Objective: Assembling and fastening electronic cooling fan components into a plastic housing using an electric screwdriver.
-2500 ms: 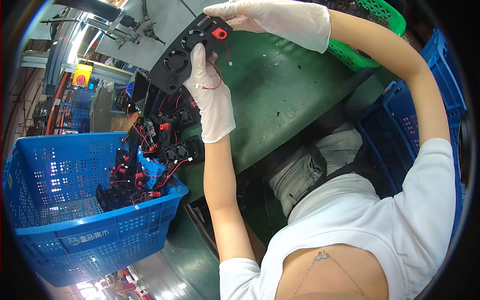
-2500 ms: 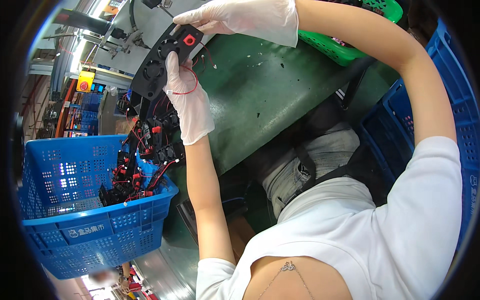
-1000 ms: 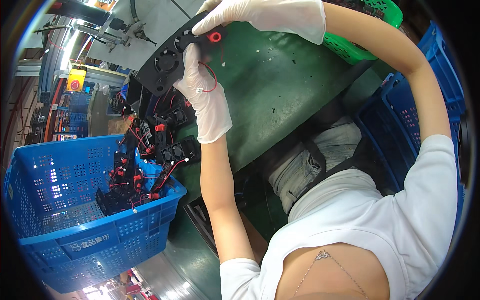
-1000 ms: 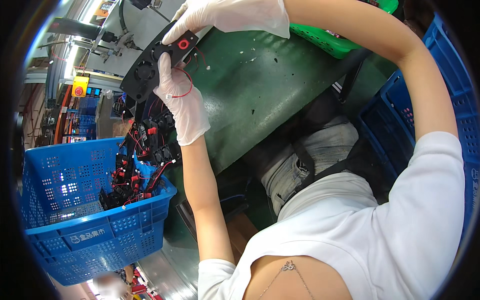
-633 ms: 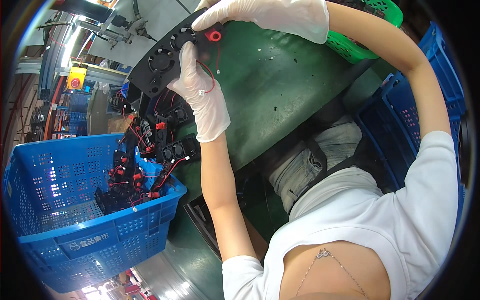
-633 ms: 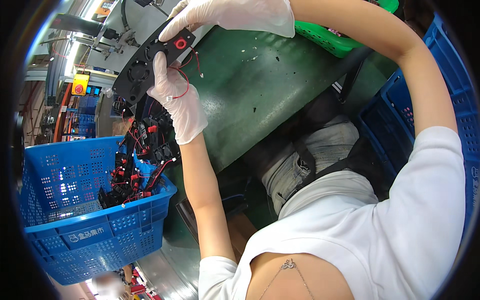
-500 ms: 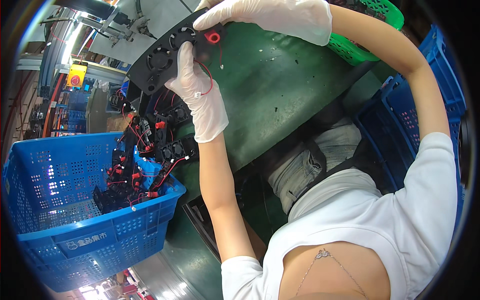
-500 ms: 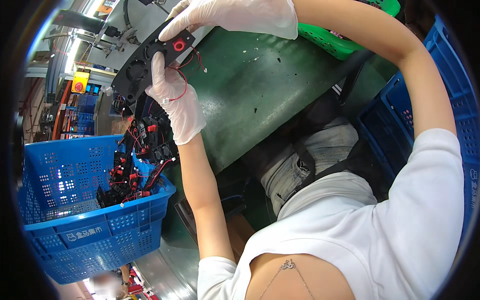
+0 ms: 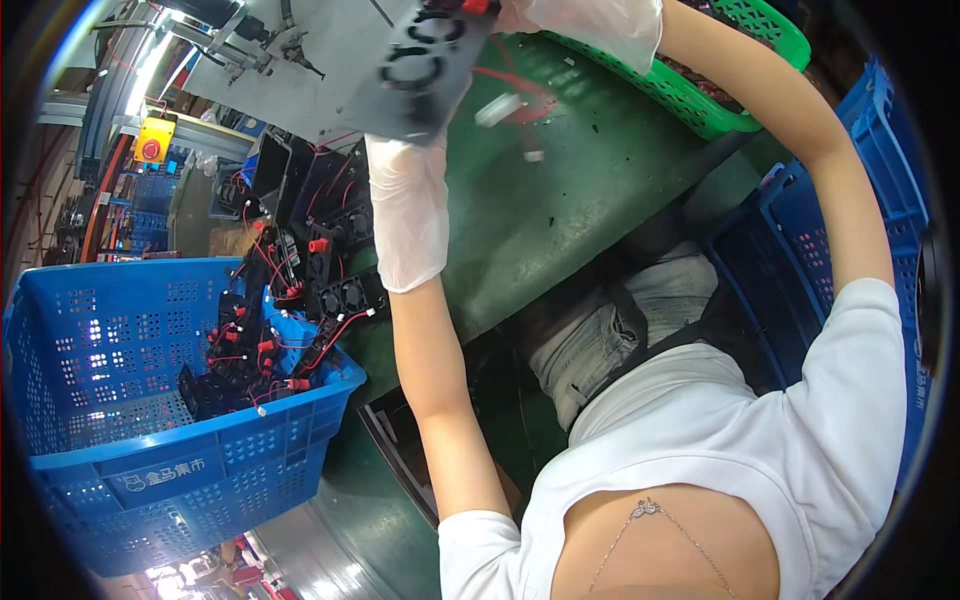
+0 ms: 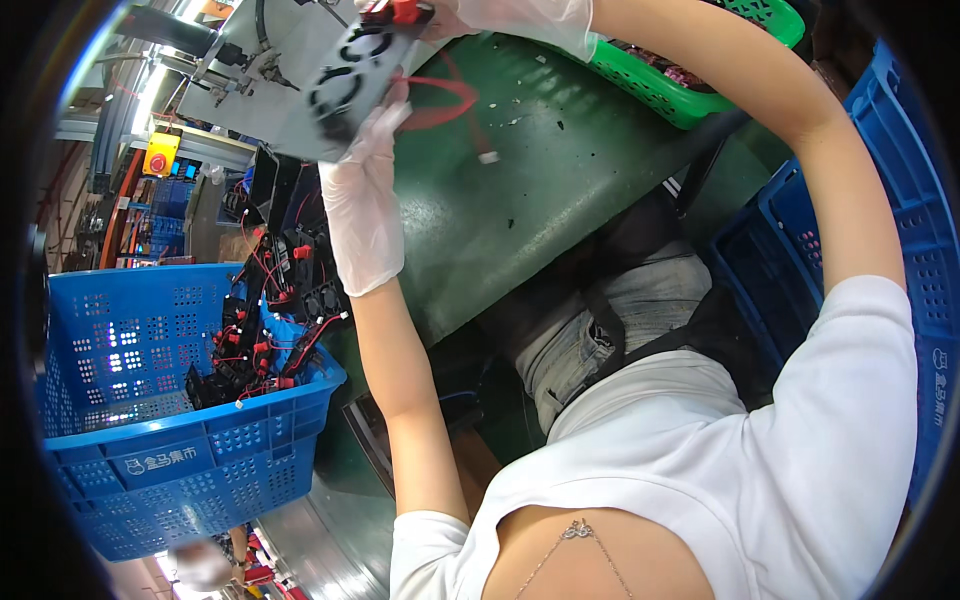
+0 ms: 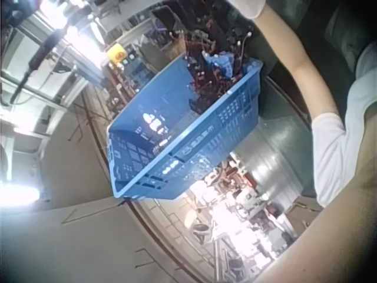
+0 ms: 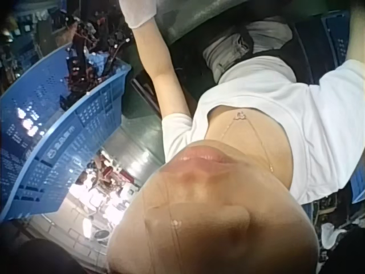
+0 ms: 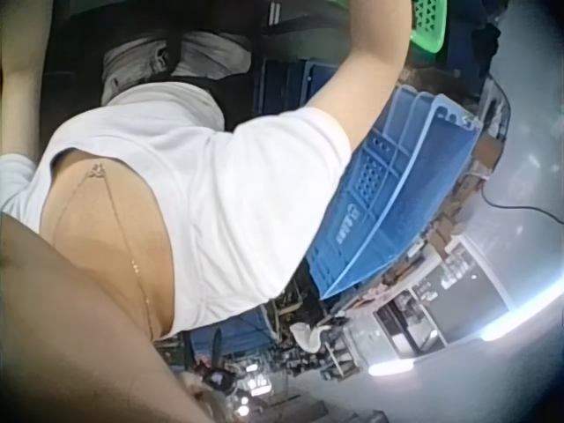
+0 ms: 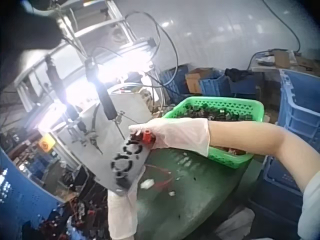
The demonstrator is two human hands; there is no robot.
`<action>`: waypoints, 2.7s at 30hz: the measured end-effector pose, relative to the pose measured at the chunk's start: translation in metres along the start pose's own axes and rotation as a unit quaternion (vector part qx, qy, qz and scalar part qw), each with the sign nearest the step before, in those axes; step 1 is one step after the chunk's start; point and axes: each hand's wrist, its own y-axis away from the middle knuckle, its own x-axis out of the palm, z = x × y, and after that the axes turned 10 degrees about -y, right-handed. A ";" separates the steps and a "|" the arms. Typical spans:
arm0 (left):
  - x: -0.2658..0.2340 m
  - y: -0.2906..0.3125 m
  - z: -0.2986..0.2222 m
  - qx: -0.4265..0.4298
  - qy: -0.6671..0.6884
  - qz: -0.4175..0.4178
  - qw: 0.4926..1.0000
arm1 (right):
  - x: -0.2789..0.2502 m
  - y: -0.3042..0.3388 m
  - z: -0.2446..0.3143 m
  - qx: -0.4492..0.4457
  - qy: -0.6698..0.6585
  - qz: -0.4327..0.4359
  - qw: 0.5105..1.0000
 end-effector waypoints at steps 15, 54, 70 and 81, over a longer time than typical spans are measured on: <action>0.051 0.006 -0.016 -0.361 0.032 -0.128 0.923 | -0.040 0.006 -0.001 -0.394 0.579 0.326 0.635; -0.014 -0.010 0.043 -0.396 0.091 -0.282 0.869 | 0.162 -0.160 0.118 -0.513 0.187 -0.066 0.835; -0.029 0.002 0.043 -0.394 0.033 -0.372 0.840 | 0.119 -0.146 0.095 -0.503 0.202 -0.107 0.833; -0.022 0.001 0.036 -0.397 -0.024 -0.343 0.851 | 0.111 -0.138 0.088 -0.513 0.217 -0.118 0.822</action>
